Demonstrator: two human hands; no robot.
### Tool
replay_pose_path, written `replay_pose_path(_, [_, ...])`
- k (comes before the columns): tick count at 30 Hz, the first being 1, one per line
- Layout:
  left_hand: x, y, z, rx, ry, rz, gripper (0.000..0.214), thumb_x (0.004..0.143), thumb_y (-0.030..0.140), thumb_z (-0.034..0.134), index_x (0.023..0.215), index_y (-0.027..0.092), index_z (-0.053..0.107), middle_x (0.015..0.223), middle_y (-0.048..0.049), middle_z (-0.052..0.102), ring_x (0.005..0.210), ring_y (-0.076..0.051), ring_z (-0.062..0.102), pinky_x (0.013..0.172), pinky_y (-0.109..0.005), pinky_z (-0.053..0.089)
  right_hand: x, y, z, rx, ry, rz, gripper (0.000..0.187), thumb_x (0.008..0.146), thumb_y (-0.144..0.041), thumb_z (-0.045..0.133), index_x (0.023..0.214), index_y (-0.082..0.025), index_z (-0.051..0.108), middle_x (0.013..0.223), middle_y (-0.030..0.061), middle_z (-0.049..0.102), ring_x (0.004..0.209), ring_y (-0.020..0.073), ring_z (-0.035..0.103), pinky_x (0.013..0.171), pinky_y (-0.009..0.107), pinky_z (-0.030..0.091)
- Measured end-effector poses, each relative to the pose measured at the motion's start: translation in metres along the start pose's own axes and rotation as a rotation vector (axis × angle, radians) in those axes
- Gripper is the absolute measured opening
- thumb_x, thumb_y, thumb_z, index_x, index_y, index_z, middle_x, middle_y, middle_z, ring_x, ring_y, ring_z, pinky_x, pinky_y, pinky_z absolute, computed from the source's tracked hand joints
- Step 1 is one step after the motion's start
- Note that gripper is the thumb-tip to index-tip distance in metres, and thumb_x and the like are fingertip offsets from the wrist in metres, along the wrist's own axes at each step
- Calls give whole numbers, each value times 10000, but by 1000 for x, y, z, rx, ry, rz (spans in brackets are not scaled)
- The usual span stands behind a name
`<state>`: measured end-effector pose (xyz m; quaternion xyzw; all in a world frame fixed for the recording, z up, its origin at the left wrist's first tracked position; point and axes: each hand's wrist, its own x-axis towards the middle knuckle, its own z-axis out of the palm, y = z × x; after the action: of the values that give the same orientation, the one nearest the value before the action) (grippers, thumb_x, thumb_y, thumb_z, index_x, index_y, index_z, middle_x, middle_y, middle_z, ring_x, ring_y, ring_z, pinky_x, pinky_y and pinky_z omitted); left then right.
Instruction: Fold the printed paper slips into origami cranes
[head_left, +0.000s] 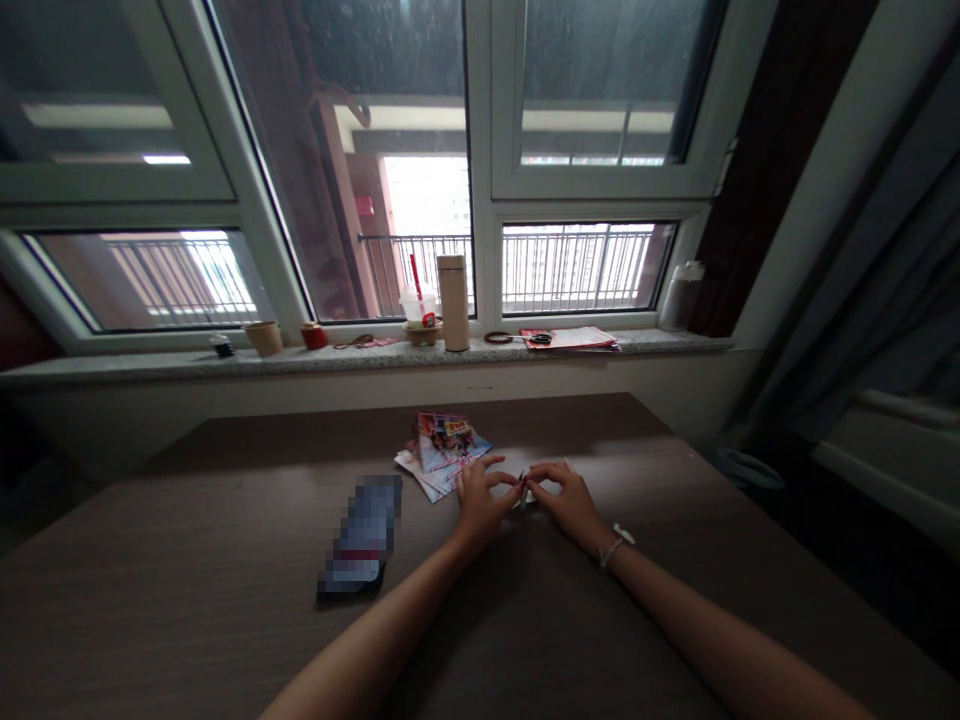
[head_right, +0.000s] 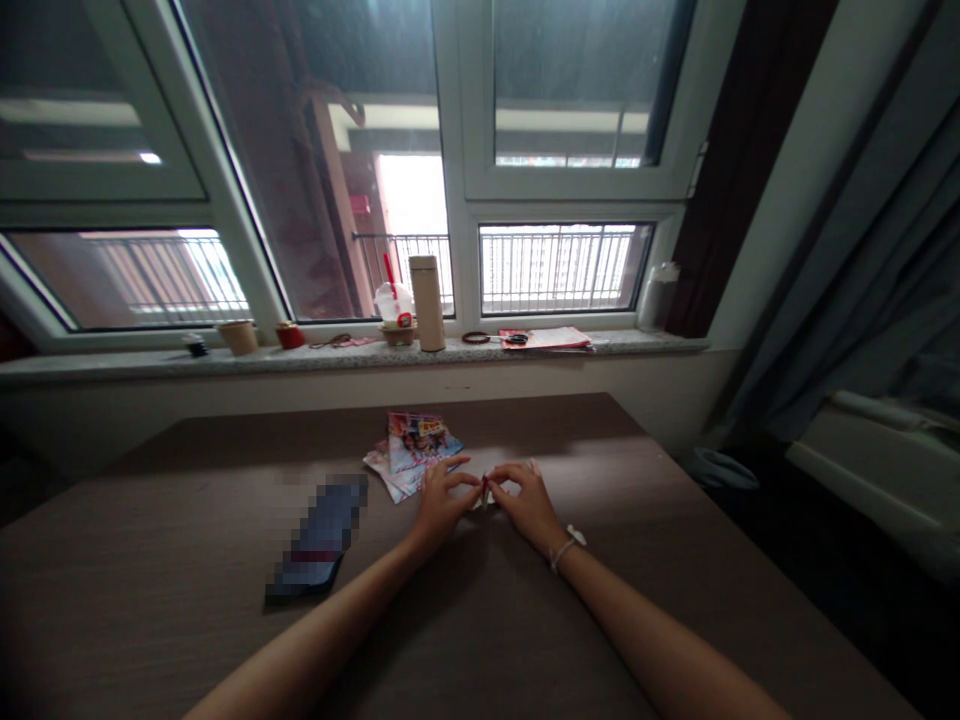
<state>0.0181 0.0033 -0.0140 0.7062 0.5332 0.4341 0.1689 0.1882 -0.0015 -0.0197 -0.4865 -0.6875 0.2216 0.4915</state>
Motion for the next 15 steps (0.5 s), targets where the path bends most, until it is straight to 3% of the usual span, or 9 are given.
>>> replay_pose_path(9, [-1,1,2,-37,12,67,66,764,220,717,712,258,733,1197,-17,645,1183,-245,517,1086,-478,303,-1,-4,0,11,66,-42,137,776,-368,646,804,-237,678,868,8,717,939,211,656,1133,552,164])
replay_pose_path(15, [0,0,2,-49,30,20,78,770,222,718,695,245,721,1181,-21,650,1177,-245,519,1080,-477,313,-2,-4,1,19,8,-10,150,782,-374,655,841,-237,670,886,12,720,886,210,665,1142,557,109])
